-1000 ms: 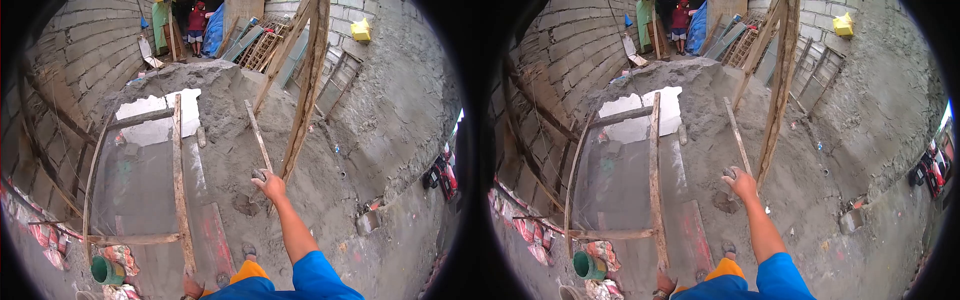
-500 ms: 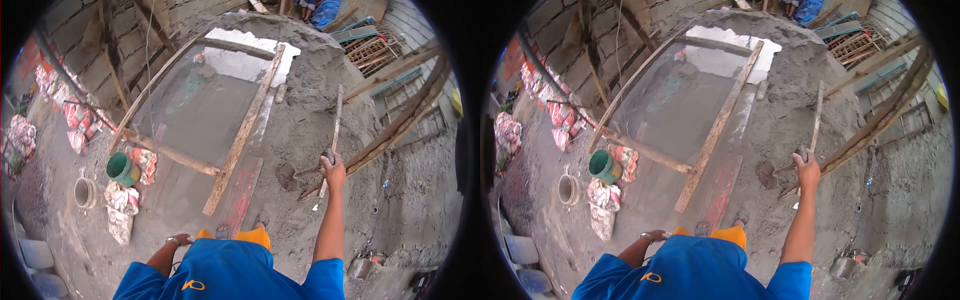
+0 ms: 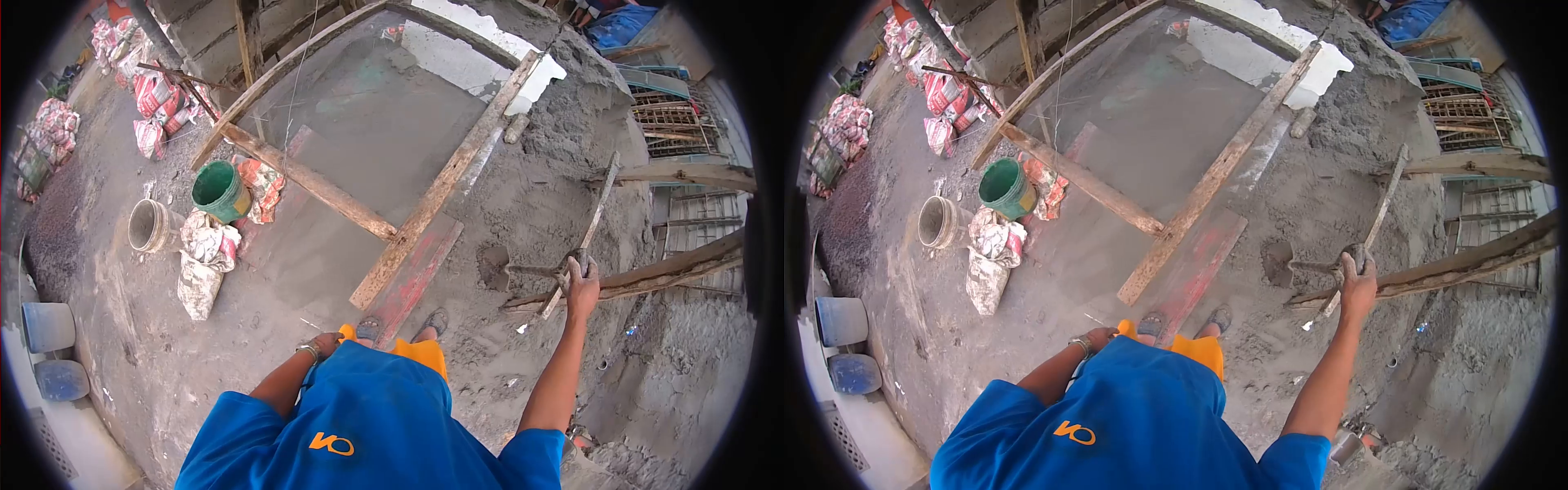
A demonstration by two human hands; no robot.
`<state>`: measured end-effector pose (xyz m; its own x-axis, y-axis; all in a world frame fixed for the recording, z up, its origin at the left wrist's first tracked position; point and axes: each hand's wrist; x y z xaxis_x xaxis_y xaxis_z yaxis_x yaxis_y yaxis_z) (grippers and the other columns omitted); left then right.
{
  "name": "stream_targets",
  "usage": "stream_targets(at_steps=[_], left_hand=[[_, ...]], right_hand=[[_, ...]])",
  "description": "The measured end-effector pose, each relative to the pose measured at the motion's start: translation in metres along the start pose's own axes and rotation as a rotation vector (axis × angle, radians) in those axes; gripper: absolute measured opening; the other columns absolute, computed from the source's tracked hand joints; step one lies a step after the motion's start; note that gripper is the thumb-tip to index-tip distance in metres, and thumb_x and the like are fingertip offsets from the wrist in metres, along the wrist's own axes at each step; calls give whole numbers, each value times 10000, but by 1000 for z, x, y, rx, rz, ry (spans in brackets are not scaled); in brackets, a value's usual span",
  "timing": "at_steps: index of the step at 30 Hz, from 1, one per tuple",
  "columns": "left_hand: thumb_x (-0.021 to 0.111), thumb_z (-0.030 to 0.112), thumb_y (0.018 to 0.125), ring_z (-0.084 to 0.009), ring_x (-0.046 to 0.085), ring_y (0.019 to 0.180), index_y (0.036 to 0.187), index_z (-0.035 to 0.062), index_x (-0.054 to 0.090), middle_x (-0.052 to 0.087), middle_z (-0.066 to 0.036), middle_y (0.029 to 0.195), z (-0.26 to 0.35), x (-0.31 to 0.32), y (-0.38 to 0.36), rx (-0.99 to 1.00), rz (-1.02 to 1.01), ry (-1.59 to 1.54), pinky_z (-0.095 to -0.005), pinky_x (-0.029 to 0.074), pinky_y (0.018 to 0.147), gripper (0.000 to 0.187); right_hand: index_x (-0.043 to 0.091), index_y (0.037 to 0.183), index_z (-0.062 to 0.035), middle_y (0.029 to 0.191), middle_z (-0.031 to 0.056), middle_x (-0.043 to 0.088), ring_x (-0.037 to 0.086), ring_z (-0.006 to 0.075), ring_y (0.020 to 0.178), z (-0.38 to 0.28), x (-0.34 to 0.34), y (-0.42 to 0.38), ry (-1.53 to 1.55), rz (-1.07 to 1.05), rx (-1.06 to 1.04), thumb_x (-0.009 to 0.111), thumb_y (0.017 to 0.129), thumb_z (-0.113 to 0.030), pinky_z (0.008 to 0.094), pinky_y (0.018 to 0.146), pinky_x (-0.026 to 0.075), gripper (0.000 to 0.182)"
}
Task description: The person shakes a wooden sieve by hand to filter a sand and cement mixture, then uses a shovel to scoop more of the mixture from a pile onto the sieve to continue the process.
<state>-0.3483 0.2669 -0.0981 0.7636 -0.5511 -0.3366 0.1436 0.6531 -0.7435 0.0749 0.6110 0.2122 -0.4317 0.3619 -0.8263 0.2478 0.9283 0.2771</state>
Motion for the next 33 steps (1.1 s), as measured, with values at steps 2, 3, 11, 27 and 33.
stream_targets(at_steps=[2,3,11,27,33], left_hand=[[593,376,828,-342,609,1034,1240,109,569,632,-209,1105,3,-11,4,-25,44,22,-409,473,902,491],[609,358,820,-342,611,1030,1225,111,581,635,-210,1095,0,-14,7,-28,47,77,-409,472,906,476],[652,244,826,-247,679,762,1099,77,643,692,-151,889,11,-28,31,-64,-80,-57,-349,543,725,319],[629,168,808,-286,664,899,1157,71,611,667,-197,1004,28,-14,49,143,-69,149,-366,524,800,362],[645,279,814,-310,642,975,1161,83,616,659,-190,1048,53,8,65,185,-153,242,-379,499,861,400]], right_hand=[[593,1175,-36,1014,140,664,627,256,910,0,-2,-1,30,-2,47,687,802,-414,348,807,460,539],[587,1199,-52,1060,152,654,619,282,968,-2,-3,-2,51,-38,57,689,792,-435,359,839,455,569],[603,1174,-109,1045,153,657,625,338,956,-1,-8,-62,-45,-11,125,697,749,-498,389,820,490,584],[596,1160,-95,1070,106,651,628,304,949,-7,6,-101,115,51,15,672,789,-468,377,800,504,532],[581,1191,-98,1117,134,629,615,314,985,6,0,-110,179,23,-20,658,791,-481,384,818,498,560]])
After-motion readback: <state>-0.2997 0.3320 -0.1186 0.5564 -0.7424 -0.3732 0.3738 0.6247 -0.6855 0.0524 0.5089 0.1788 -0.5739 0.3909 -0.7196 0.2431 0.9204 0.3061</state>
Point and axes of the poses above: each hand's wrist, its own y-axis towards the middle knuckle, its own x-axis out of the palm, z = x × y
